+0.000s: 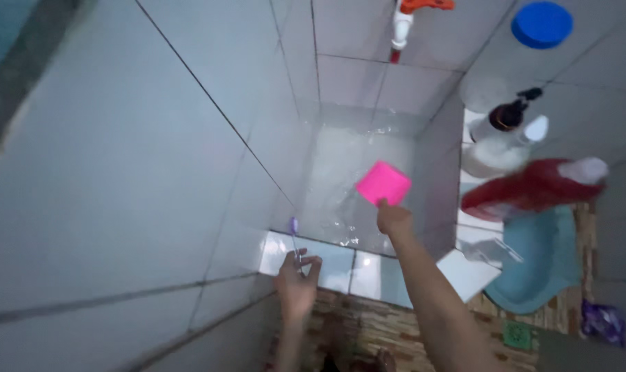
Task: The person scrubs the tiled wall next to a squat toilet using a toothbrush and a small bottle cap containing cleaning liquid. They then rinse the toothbrush with water from a pink scoop and pour red cleaning liquid from a bottle into the toilet bowl.
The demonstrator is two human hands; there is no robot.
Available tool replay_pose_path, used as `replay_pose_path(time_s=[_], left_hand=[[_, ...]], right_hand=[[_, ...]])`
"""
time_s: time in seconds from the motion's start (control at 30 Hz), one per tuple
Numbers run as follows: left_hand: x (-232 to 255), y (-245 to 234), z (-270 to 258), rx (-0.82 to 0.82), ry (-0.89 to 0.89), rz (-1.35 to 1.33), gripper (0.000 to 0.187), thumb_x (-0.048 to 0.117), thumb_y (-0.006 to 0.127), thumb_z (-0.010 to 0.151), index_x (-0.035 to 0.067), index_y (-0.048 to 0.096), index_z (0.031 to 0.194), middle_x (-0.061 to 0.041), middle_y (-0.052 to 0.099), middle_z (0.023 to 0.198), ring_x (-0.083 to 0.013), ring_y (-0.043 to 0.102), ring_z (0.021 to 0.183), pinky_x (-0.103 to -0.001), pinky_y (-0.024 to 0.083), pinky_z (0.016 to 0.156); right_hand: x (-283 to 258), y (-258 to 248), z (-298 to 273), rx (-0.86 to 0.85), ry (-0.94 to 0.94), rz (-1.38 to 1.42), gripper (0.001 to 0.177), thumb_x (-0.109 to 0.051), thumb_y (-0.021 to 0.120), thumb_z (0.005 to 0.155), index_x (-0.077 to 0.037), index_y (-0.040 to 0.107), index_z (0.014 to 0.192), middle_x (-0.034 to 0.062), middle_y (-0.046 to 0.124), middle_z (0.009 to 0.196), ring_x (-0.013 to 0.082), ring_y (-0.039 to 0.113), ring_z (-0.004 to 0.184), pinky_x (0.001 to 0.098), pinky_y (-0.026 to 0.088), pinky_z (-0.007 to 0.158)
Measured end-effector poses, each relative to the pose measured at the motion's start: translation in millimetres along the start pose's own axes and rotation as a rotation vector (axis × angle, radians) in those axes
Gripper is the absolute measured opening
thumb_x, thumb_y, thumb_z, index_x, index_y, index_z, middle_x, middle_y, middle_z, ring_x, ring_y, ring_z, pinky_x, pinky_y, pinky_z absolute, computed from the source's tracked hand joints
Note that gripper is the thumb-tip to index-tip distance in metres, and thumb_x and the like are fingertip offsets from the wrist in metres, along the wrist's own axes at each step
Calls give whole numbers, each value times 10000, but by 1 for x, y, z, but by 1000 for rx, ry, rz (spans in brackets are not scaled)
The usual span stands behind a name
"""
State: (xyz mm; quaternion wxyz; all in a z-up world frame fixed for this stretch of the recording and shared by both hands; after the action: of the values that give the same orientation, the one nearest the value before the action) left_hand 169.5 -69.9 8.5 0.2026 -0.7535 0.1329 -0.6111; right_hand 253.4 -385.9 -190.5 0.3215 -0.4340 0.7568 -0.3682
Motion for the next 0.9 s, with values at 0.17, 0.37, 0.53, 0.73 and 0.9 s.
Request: replay_pose_path(time_s=[0.17,0.37,0.53,0.73,0.9], left_hand=[[-7,-8,23,-110,-178,102,403,246,785,792,58,703,1139,-33,822,875,-159,604,534,-330,475,540],[-13,-9,39,-46,-87,96,380,256,806,774,62,736,1094,-54,826,853,-180,623,560,-337,484,554],[-15,-4,52,-45,-63,107,372,293,799,810,65,734,1097,-91,802,894,-198,760,700,-342,560,660],[17,5,56,-32,-29,37,369,329,767,871,66,747,1129,-120,797,990,-217,756,939,-359,558,842],[72,24,34,-100,66,-158,349,317,726,926,34,738,1130,-121,806,972,-196,753,963,-345,553,882]], right_hand=[[-19,69,37,-130,-160,12,394,-105,502,926,-105,572,1314,217,648,1238,422,640,1114,546,518,906],[-13,73,47,-146,30,985,410,-202,479,1072,133,711,1022,223,672,801,220,590,558,387,432,484],[-20,20,-19,-195,17,1643,373,-319,435,1103,31,501,994,65,510,703,135,422,490,325,387,439],[-20,-102,-173,-175,-109,1859,369,-327,374,1066,-73,474,1314,45,557,747,64,376,462,227,319,395],[23,-185,-302,-18,-272,1871,514,-339,378,1071,-12,441,1462,46,570,750,44,374,431,201,308,338]])
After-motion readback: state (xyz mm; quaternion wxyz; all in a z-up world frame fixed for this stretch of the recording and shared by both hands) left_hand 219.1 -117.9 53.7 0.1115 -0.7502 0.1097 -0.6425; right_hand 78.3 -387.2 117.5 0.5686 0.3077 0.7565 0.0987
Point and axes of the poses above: each hand's wrist, its own z-axis towards the middle knuckle, its own y-axis out of the palm, x = y × z, the point moved 7 cm from there along z, towards the middle knuckle
